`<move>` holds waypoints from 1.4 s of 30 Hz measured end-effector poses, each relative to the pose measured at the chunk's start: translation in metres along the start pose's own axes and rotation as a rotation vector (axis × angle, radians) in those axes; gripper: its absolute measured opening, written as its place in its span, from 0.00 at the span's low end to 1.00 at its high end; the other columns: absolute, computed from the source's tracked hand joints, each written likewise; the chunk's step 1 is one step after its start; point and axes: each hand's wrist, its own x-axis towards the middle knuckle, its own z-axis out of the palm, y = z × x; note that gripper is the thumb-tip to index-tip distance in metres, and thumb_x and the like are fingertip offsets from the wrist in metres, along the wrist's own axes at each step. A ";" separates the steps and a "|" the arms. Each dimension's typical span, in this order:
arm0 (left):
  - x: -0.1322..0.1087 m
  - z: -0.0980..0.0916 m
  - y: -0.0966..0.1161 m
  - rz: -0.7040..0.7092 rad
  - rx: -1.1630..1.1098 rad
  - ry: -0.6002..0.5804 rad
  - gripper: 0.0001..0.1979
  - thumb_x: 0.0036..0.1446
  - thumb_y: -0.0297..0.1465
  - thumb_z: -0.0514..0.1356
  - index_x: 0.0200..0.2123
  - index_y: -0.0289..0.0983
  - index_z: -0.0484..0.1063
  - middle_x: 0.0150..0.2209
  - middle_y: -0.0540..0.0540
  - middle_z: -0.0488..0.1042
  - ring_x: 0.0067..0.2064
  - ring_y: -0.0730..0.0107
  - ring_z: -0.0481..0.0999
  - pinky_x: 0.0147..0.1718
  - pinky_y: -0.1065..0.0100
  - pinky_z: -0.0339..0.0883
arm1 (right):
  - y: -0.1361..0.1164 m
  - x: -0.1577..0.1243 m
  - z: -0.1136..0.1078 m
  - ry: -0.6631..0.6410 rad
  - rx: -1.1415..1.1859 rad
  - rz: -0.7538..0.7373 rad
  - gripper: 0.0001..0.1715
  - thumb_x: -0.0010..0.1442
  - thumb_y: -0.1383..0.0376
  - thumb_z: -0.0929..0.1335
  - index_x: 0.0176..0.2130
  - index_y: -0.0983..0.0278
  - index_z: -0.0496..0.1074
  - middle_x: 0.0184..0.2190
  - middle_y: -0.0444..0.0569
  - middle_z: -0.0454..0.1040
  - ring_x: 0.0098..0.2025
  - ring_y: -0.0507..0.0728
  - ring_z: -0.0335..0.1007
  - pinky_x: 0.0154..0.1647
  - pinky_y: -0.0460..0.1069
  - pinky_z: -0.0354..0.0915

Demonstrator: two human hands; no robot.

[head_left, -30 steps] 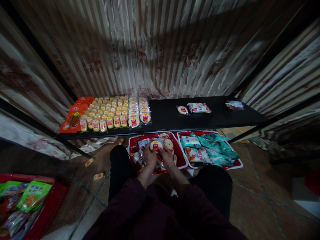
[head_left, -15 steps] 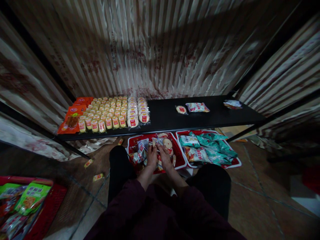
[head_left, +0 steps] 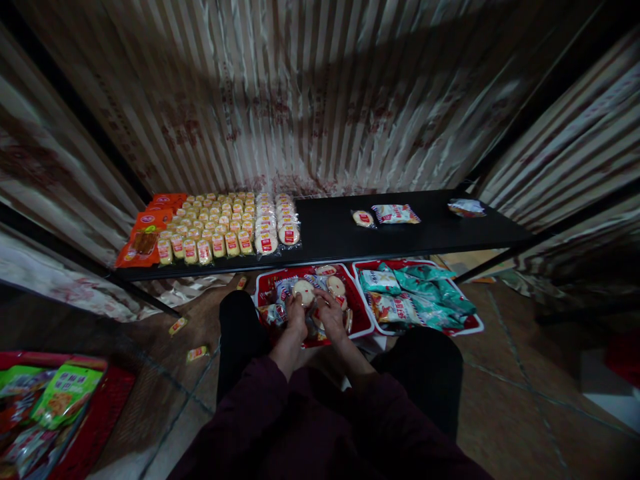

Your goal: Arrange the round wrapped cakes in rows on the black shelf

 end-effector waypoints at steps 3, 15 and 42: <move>0.000 0.002 0.003 -0.017 -0.035 -0.010 0.17 0.51 0.42 0.60 0.39 0.36 0.72 0.32 0.44 0.76 0.34 0.67 0.76 0.37 0.66 0.69 | 0.005 0.000 -0.003 -0.028 -0.037 -0.008 0.18 0.48 0.58 0.66 0.38 0.62 0.77 0.32 0.47 0.78 0.38 0.58 0.72 0.43 0.53 0.67; 0.002 -0.006 -0.009 0.027 -0.019 -0.099 0.14 0.47 0.41 0.62 0.33 0.37 0.73 0.36 0.43 0.77 0.41 0.64 0.76 0.44 0.63 0.68 | 0.005 0.003 -0.003 -0.049 -0.378 -0.296 0.17 0.51 0.66 0.63 0.38 0.60 0.77 0.41 0.50 0.77 0.48 0.60 0.69 0.57 0.58 0.56; -0.006 0.003 0.000 0.023 0.241 -0.010 0.21 0.46 0.17 0.59 0.45 0.35 0.70 0.40 0.42 0.77 0.31 0.75 0.75 0.27 0.76 0.66 | 0.005 0.002 0.000 -0.011 0.263 0.158 0.33 0.44 0.46 0.70 0.43 0.63 0.74 0.27 0.47 0.77 0.26 0.54 0.70 0.28 0.49 0.66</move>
